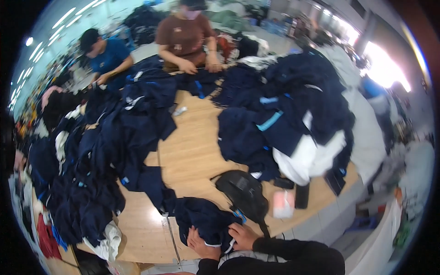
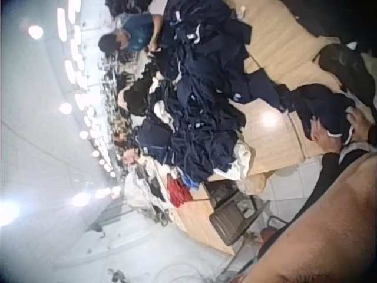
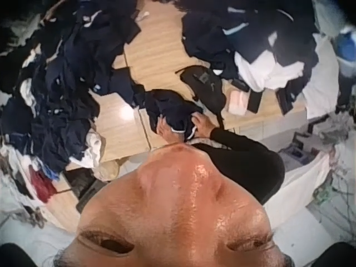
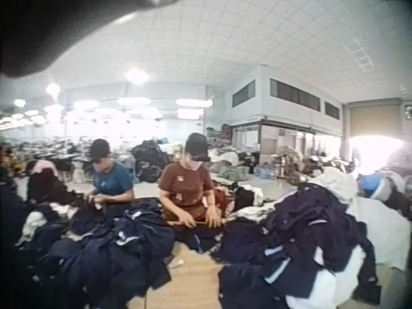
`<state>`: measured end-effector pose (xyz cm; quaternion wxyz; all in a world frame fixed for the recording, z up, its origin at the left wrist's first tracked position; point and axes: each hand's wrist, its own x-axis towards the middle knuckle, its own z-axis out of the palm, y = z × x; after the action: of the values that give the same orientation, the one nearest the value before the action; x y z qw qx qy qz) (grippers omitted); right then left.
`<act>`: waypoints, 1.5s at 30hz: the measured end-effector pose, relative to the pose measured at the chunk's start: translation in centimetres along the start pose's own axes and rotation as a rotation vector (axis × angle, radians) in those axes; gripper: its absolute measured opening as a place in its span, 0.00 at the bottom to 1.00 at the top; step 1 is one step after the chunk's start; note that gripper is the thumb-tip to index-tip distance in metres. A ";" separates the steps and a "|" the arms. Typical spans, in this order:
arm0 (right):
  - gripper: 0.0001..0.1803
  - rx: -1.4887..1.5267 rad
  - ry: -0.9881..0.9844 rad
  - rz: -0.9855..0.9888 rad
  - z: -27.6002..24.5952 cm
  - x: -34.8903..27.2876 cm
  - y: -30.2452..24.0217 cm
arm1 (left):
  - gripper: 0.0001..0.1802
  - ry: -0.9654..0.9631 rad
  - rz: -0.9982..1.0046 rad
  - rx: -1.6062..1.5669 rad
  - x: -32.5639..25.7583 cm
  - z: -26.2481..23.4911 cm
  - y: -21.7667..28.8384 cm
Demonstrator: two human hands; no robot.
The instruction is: Inspecting dark blue garments and trimming excess threads using thread snips.
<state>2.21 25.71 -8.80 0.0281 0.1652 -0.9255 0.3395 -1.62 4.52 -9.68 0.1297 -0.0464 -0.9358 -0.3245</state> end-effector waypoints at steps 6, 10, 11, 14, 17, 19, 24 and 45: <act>0.33 0.041 0.142 -0.014 0.1 -0.2 -0.7 | 0.41 0.060 0.010 -0.014 0.2 -0.3 1.4; 0.31 0.090 0.199 -0.050 1.2 -0.5 -0.6 | 0.43 0.064 -0.012 -0.037 -1.0 0.7 0.0; 0.30 0.135 0.216 -0.025 1.4 -0.4 -1.2 | 0.44 0.094 -0.026 -0.054 -1.5 0.4 -0.2; 0.24 0.438 0.283 0.133 -0.7 0.5 -3.2 | 0.45 0.102 -0.011 -0.266 -1.7 -0.1 -0.8; 0.27 0.708 0.378 0.378 -4.3 1.1 -5.8 | 0.55 0.257 0.020 -0.456 -0.1 -0.6 0.0; 0.35 0.894 0.424 0.333 -4.3 0.8 -4.2 | 0.56 0.280 0.113 -0.572 0.4 -1.8 2.1; 0.39 0.869 0.459 0.240 -7.9 1.8 -6.2 | 0.53 0.114 0.235 -0.533 -0.5 -5.6 5.7; 0.37 0.847 0.446 0.140 -6.7 1.2 -10.8 | 0.32 0.125 -0.041 -0.430 6.7 -21.0 0.0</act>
<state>4.18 21.98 3.23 0.1331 0.0229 -0.6862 0.7148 -3.59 -8.50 8.06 0.1677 -0.0336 -0.8360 -0.5214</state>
